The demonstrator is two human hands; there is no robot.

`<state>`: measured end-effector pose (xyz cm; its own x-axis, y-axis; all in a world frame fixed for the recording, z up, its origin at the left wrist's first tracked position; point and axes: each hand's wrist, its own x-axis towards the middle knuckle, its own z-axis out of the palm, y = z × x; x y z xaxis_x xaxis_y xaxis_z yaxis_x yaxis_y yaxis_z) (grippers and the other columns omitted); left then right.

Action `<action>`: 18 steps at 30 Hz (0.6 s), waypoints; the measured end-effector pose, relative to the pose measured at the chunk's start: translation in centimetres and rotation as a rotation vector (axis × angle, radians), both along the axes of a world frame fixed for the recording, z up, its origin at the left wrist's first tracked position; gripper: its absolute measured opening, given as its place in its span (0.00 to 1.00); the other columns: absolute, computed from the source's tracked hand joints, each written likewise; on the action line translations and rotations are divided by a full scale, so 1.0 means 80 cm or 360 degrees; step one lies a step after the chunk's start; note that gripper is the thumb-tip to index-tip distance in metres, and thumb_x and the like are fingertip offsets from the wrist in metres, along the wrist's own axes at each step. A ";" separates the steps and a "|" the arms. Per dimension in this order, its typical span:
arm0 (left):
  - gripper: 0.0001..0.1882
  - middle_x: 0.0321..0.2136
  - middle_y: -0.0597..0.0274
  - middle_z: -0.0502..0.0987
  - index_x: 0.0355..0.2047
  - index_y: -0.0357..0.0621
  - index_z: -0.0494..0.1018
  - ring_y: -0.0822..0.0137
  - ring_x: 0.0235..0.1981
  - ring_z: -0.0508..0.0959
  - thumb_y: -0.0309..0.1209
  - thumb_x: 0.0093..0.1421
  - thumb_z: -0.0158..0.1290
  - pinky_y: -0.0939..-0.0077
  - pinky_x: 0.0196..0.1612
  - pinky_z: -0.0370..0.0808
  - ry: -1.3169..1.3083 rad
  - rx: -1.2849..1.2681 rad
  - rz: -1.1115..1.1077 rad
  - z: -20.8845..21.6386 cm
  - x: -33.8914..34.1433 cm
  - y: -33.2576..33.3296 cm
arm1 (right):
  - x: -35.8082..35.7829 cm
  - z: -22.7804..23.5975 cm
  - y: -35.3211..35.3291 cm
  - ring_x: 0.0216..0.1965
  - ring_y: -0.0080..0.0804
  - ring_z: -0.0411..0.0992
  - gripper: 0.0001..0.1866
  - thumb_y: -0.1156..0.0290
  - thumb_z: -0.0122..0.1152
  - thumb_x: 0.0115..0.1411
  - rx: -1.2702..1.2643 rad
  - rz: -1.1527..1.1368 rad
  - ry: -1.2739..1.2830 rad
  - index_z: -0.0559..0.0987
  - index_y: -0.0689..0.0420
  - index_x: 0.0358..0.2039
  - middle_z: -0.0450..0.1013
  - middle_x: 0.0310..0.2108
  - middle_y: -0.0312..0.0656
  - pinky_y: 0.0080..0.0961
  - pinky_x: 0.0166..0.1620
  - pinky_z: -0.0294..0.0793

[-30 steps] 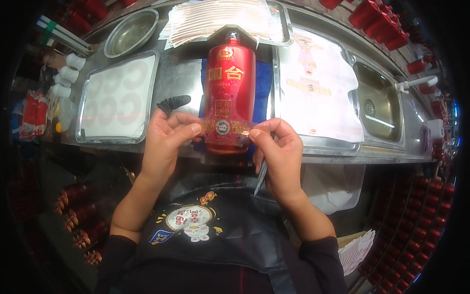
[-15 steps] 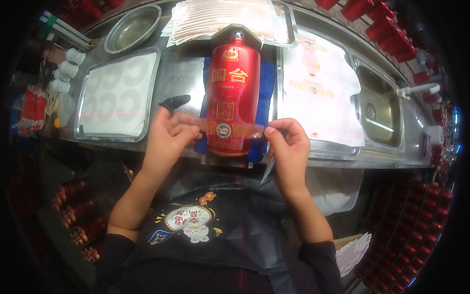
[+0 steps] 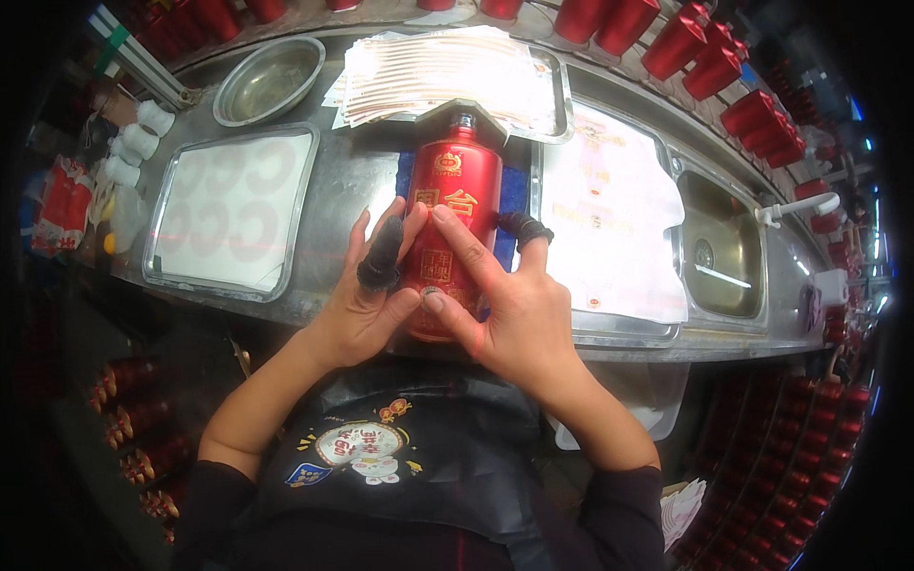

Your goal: The person applies a gold circular sticker to the neck of a red bottle, then smooths a rectangular label around the body of the bottle. They repeat the process on a second red bottle, pressing the stickers and labels firmly to adhere them.

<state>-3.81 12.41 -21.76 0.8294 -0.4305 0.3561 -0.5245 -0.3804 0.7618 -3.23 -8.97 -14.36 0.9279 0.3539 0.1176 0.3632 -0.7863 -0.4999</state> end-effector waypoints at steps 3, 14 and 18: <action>0.36 0.73 0.60 0.57 0.74 0.55 0.51 0.49 0.75 0.49 0.42 0.70 0.51 0.34 0.71 0.37 0.0031 -0.0080 -0.0001 -0.002 0.003 0.000 | -0.002 -0.002 -0.002 0.38 0.51 0.78 0.39 0.48 0.70 0.56 -0.0003 0.0003 0.0069 0.68 0.30 0.68 0.66 0.55 0.56 0.40 0.38 0.81; 0.61 0.70 0.49 0.59 0.74 0.50 0.45 0.47 0.70 0.60 0.47 0.48 0.71 0.37 0.72 0.37 0.0208 -0.0195 0.0012 -0.002 -0.016 0.003 | -0.006 -0.034 -0.031 0.31 0.28 0.67 0.41 0.55 0.65 0.64 0.0721 -0.0191 0.0478 0.60 0.54 0.73 0.72 0.45 0.47 0.23 0.34 0.67; 0.60 0.65 0.50 0.67 0.73 0.47 0.48 0.46 0.65 0.68 0.43 0.46 0.73 0.39 0.73 0.42 0.0034 -0.0042 0.0074 -0.006 -0.018 -0.002 | -0.009 -0.053 -0.037 0.28 0.21 0.62 0.42 0.55 0.63 0.66 0.0851 -0.0129 0.0534 0.58 0.58 0.73 0.71 0.43 0.43 0.17 0.31 0.62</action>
<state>-5.27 12.24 -22.27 0.8559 -0.3820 0.3486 -0.4900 -0.3834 0.7829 -3.99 -11.94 -18.61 0.9664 0.2535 -0.0432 0.0682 -0.4148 -0.9074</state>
